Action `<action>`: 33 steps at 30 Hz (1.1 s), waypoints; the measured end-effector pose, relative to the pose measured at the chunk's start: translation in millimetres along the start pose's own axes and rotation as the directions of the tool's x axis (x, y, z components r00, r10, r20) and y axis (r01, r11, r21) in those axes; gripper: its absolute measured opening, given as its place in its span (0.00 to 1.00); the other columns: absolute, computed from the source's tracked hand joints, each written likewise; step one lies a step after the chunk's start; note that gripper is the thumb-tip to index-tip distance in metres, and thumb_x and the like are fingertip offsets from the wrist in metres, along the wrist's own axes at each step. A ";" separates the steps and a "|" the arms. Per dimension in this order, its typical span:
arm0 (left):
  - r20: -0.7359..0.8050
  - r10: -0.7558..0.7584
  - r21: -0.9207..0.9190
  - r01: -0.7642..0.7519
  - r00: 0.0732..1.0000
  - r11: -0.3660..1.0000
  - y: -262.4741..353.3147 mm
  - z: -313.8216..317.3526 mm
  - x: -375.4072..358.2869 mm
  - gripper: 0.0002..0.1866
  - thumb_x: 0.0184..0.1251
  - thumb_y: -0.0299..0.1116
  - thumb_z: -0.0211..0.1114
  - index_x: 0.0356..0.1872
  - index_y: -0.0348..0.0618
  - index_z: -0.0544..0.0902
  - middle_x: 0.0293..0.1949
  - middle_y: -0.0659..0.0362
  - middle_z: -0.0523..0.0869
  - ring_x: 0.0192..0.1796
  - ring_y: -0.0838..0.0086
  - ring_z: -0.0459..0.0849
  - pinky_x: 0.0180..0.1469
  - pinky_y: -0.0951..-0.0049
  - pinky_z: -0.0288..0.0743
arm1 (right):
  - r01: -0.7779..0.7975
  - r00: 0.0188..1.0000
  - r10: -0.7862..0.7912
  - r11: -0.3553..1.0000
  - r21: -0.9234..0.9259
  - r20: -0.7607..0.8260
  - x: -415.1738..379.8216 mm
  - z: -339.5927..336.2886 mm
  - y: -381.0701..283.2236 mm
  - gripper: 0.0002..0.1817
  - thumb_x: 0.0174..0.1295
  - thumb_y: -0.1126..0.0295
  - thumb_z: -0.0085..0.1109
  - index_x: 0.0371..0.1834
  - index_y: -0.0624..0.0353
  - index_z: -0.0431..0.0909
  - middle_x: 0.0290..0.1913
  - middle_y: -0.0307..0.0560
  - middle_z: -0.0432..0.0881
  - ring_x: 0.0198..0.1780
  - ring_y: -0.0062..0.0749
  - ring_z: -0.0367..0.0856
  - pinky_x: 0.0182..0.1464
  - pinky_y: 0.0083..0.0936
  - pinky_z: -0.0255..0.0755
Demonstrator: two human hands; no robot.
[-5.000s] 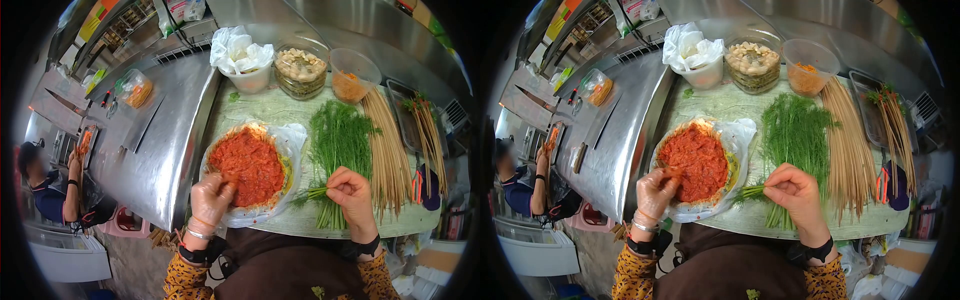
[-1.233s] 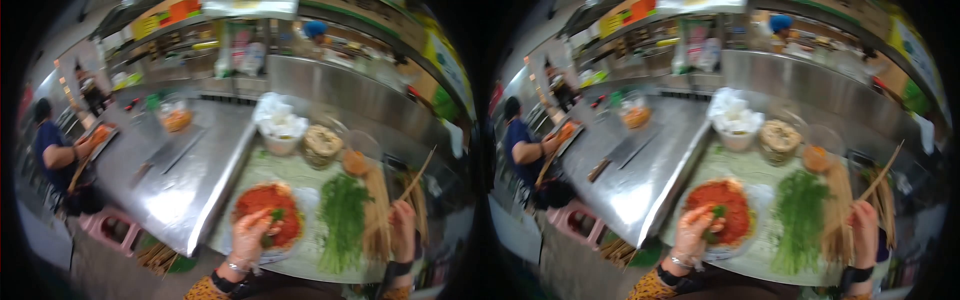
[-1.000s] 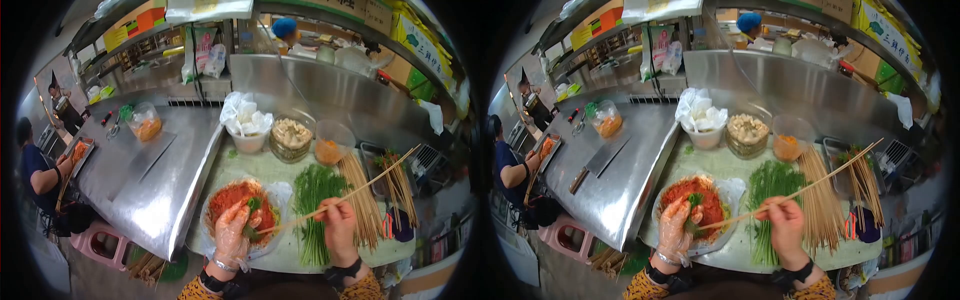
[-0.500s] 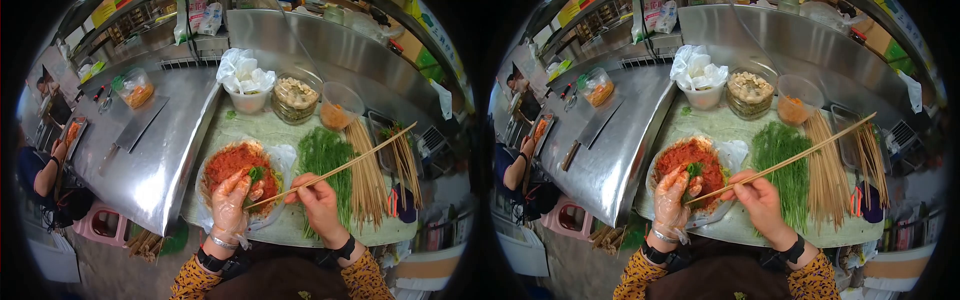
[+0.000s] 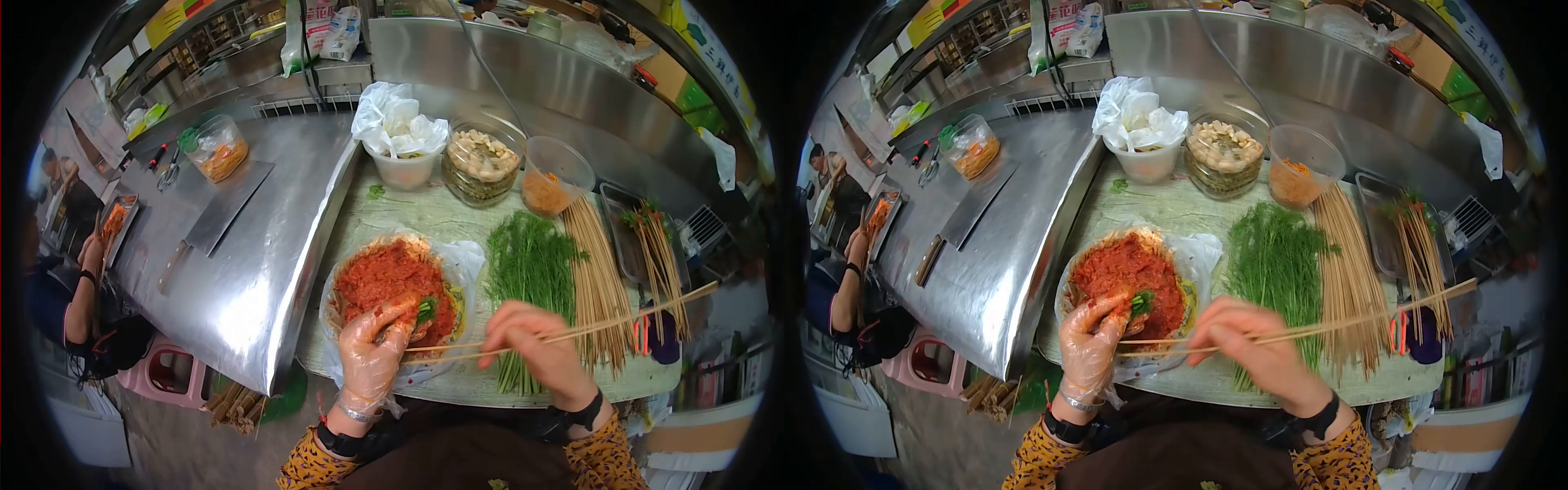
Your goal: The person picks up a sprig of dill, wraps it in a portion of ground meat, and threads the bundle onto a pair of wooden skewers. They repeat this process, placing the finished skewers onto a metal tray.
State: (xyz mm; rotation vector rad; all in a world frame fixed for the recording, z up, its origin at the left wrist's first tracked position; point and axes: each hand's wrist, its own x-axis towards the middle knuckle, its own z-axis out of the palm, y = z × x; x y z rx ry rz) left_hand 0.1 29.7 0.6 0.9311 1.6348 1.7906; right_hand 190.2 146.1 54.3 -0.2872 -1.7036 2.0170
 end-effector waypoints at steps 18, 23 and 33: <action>0.037 0.077 -0.050 -0.075 0.996 0.996 7.7 4.1 -7.8 0.12 0.54 0.17 0.59 0.40 0.33 0.83 0.41 0.54 0.85 0.44 0.72 0.82 0.49 0.75 0.74 | 0.154 0.948 -0.158 0.987 -0.037 -0.277 8.8 -1.1 -5.7 0.15 0.72 0.65 0.41 0.35 0.66 0.71 0.35 0.46 0.73 0.32 0.33 0.83 0.35 0.21 0.78; 0.009 0.051 -0.036 -0.050 0.999 0.998 7.8 8.1 -7.5 0.15 0.55 0.18 0.60 0.45 0.33 0.82 0.41 0.55 0.85 0.45 0.75 0.81 0.50 0.76 0.73 | 0.120 0.947 -0.126 0.992 -0.039 -0.295 9.2 -0.5 -7.8 0.14 0.72 0.65 0.41 0.35 0.65 0.71 0.34 0.44 0.74 0.32 0.31 0.84 0.35 0.20 0.78; 0.084 -0.143 -0.375 0.164 0.986 0.912 9.9 6.4 -7.4 0.14 0.61 0.19 0.59 0.48 0.28 0.79 0.44 0.55 0.83 0.45 0.76 0.80 0.50 0.79 0.73 | 0.054 0.958 -0.083 0.992 -0.111 -0.274 11.9 -1.7 -11.4 0.14 0.72 0.64 0.43 0.35 0.64 0.72 0.30 0.42 0.76 0.33 0.28 0.83 0.36 0.18 0.75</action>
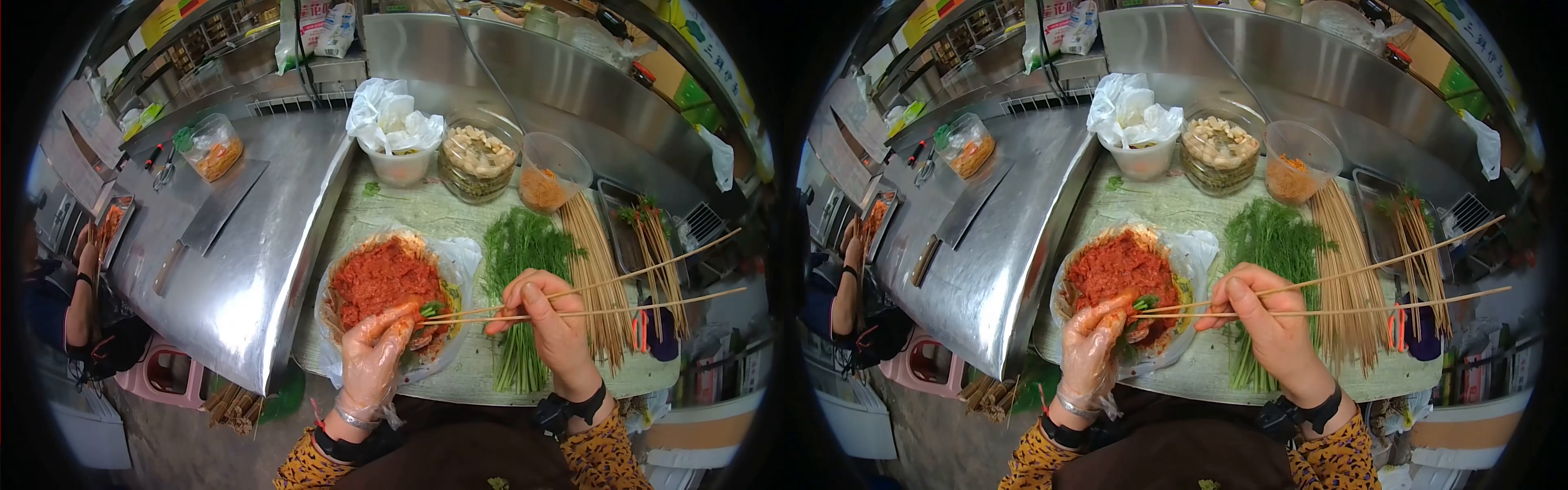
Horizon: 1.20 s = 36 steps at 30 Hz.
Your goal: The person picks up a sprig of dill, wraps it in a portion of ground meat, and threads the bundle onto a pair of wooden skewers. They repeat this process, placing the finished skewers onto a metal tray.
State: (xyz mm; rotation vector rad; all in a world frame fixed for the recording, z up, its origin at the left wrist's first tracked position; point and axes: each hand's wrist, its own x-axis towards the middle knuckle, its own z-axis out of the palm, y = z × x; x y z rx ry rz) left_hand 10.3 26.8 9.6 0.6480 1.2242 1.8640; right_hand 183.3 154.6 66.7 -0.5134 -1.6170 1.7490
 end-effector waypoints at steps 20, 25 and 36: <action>-0.004 -0.156 -0.442 0.138 0.988 0.886 2.8 -3.8 11.7 0.19 0.64 0.21 0.57 0.55 0.25 0.71 0.53 0.44 0.78 0.53 0.60 0.80 0.56 0.58 0.76 | 0.055 0.998 -0.062 0.969 0.240 0.022 -11.9 -8.4 45.4 0.17 0.70 0.64 0.44 0.39 0.70 0.74 0.42 0.51 0.71 0.41 0.42 0.81 0.47 0.35 0.77; -0.015 -0.167 -0.490 0.139 0.986 0.861 2.4 -1.7 10.2 0.19 0.63 0.21 0.56 0.56 0.27 0.71 0.52 0.44 0.78 0.52 0.59 0.80 0.53 0.57 0.79 | 0.049 0.997 -0.066 0.955 0.293 0.049 -12.9 -10.3 52.8 0.18 0.70 0.64 0.43 0.40 0.72 0.75 0.45 0.52 0.71 0.43 0.44 0.81 0.49 0.37 0.75; 0.038 -0.188 -0.505 0.182 0.981 0.844 -0.4 -5.9 8.4 0.18 0.62 0.21 0.57 0.54 0.29 0.73 0.51 0.47 0.79 0.50 0.60 0.80 0.52 0.55 0.80 | 0.112 0.993 -0.116 0.959 0.260 -0.001 -18.5 -3.5 49.9 0.16 0.70 0.68 0.42 0.39 0.73 0.74 0.44 0.53 0.70 0.41 0.43 0.81 0.48 0.36 0.78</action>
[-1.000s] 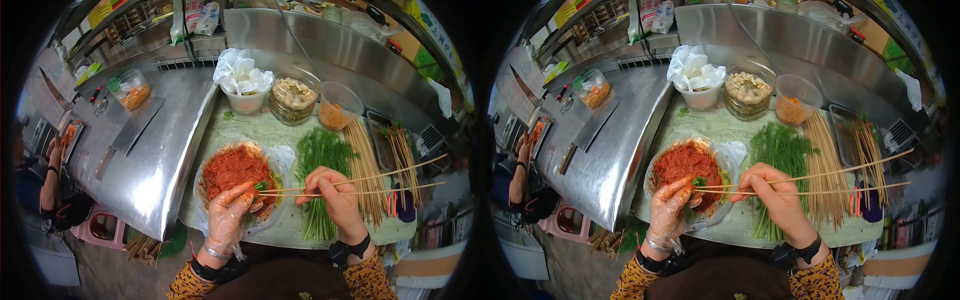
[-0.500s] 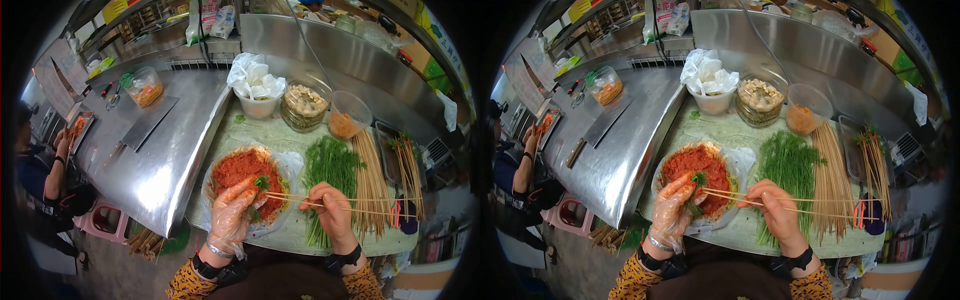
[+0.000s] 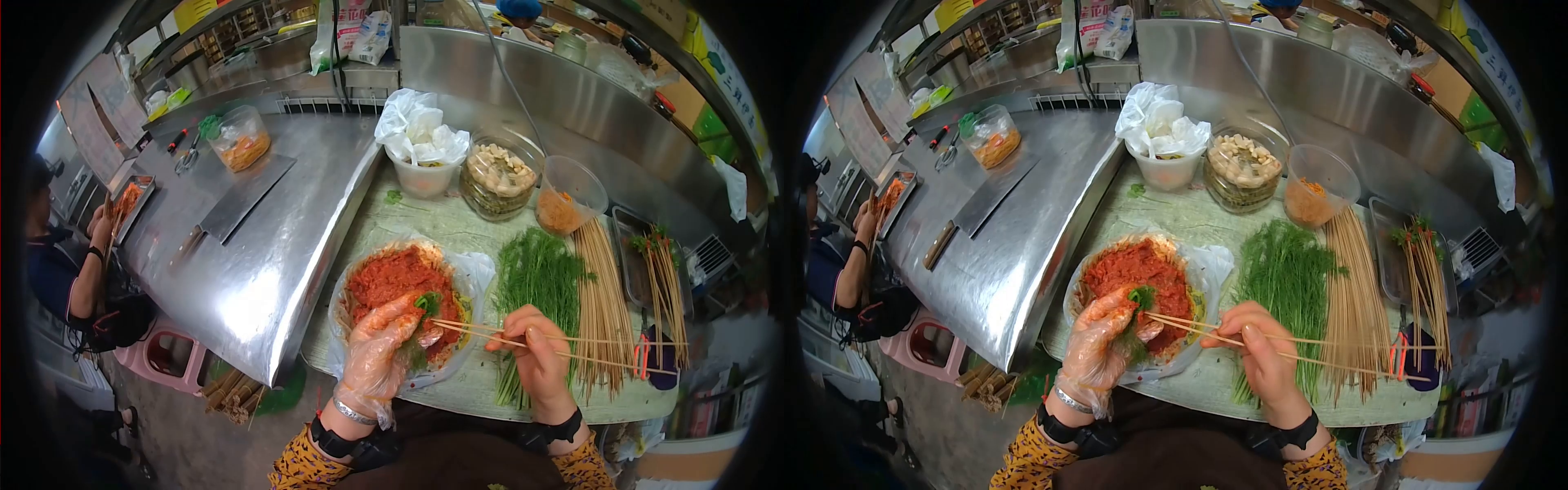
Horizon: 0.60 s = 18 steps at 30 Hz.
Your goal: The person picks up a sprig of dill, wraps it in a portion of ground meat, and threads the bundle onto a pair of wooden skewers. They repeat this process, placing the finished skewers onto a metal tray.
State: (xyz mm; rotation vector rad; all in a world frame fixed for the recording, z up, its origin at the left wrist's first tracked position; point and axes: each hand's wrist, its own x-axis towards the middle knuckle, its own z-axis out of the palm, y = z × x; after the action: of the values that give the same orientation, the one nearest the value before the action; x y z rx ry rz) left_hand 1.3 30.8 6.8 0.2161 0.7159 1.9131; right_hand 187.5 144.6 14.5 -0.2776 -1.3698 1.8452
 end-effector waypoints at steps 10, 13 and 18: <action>0.009 0.007 -0.042 -0.006 1.000 0.999 6.4 1.6 -2.4 0.21 0.62 0.20 0.56 0.57 0.29 0.70 0.53 0.45 0.77 0.54 0.57 0.80 0.55 0.59 0.79 | 0.000 1.000 0.003 0.995 -0.099 0.026 -0.8 4.1 -12.3 0.18 0.69 0.64 0.44 0.37 0.71 0.76 0.41 0.52 0.70 0.39 0.43 0.82 0.47 0.36 0.77; -0.010 0.003 -0.024 -0.003 1.000 1.000 6.6 2.9 -4.7 0.21 0.62 0.20 0.56 0.57 0.29 0.70 0.53 0.46 0.77 0.53 0.57 0.80 0.54 0.59 0.79 | 0.015 1.000 -0.013 0.996 -0.089 0.017 0.0 4.3 -8.6 0.18 0.69 0.63 0.45 0.37 0.71 0.76 0.41 0.52 0.70 0.39 0.44 0.82 0.47 0.37 0.76; 0.011 0.005 -0.060 -0.004 1.000 0.998 3.3 -0.9 -3.7 0.21 0.61 0.20 0.56 0.57 0.29 0.70 0.53 0.46 0.77 0.53 0.58 0.80 0.53 0.60 0.80 | -0.004 0.999 0.006 0.998 -0.056 0.041 1.5 5.8 -6.6 0.18 0.69 0.63 0.45 0.37 0.71 0.76 0.42 0.52 0.70 0.41 0.45 0.82 0.48 0.37 0.76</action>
State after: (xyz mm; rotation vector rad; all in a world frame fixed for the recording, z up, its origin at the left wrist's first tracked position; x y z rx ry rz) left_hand 0.0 26.3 8.5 0.1907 0.6499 1.9334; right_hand 186.1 142.2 22.9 -0.2735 -1.4521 1.8279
